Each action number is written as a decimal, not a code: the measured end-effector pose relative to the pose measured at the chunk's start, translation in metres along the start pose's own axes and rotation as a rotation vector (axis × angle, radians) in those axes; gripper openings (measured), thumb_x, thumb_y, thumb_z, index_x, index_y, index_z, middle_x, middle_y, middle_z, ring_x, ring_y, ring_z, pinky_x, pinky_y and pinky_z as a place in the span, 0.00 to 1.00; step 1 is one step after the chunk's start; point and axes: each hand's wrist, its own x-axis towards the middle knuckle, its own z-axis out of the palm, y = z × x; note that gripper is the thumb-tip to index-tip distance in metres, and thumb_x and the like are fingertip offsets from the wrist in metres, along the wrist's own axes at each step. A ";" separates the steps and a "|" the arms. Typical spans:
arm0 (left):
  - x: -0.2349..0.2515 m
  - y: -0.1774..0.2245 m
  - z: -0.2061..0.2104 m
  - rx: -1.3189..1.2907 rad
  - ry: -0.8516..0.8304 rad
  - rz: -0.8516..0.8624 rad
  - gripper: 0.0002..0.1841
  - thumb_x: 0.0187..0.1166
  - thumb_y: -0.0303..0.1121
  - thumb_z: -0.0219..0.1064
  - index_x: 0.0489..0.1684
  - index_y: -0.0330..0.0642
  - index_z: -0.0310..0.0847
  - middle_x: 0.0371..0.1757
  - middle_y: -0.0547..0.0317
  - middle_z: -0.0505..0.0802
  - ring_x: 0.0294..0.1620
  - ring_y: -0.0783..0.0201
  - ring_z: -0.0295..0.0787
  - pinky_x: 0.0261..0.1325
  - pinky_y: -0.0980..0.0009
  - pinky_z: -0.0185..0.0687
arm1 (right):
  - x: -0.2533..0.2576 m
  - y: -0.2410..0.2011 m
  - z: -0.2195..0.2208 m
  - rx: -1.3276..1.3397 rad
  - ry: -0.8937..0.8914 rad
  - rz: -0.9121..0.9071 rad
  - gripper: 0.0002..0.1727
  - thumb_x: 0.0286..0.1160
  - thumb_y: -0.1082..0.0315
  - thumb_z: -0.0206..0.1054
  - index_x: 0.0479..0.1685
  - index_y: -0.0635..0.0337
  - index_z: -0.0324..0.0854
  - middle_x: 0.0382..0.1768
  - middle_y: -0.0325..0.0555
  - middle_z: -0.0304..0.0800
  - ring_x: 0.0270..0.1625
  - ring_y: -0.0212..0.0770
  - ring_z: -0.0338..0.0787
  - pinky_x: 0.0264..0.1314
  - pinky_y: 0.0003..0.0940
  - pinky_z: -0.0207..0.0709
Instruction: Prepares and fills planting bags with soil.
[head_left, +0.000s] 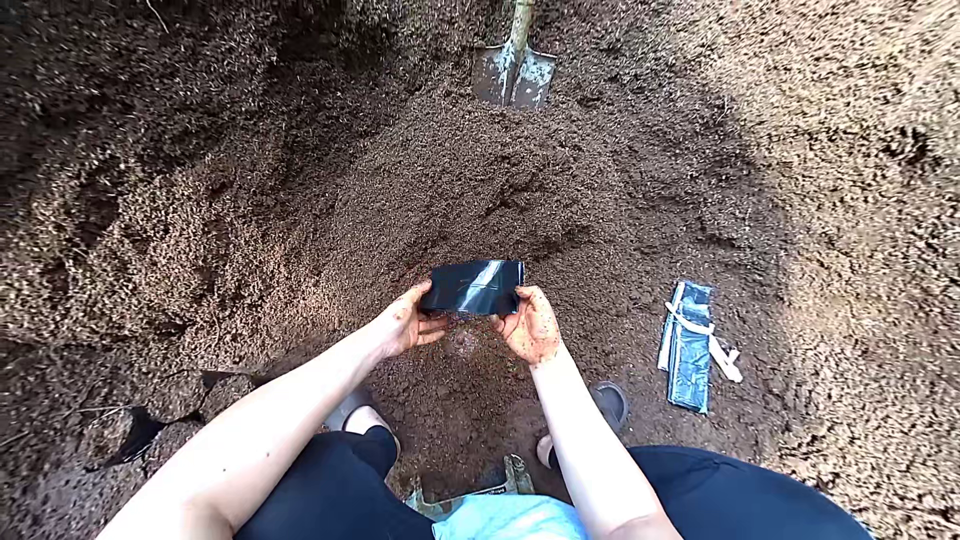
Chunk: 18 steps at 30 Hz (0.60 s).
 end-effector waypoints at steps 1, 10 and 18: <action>0.000 0.002 0.001 -0.037 0.013 0.025 0.30 0.93 0.56 0.48 0.83 0.46 0.63 0.72 0.46 0.84 0.67 0.52 0.87 0.67 0.56 0.85 | 0.000 -0.002 -0.003 0.009 0.009 -0.003 0.18 0.92 0.58 0.39 0.53 0.54 0.74 0.43 0.48 0.90 0.37 0.40 0.93 0.30 0.32 0.87; -0.003 0.021 -0.004 -0.137 0.032 0.271 0.17 0.95 0.39 0.47 0.73 0.43 0.68 0.61 0.48 0.88 0.58 0.53 0.91 0.61 0.56 0.88 | 0.011 -0.016 -0.036 0.017 0.141 -0.056 0.15 0.91 0.58 0.41 0.51 0.54 0.72 0.38 0.46 0.88 0.31 0.38 0.90 0.27 0.31 0.85; -0.006 0.021 -0.007 0.172 0.064 0.450 0.03 0.86 0.28 0.65 0.49 0.42 0.81 0.39 0.63 0.92 0.36 0.73 0.89 0.43 0.77 0.86 | 0.025 -0.009 -0.054 -0.176 0.325 -0.086 0.14 0.92 0.64 0.46 0.64 0.60 0.69 0.49 0.53 0.85 0.41 0.44 0.90 0.36 0.36 0.85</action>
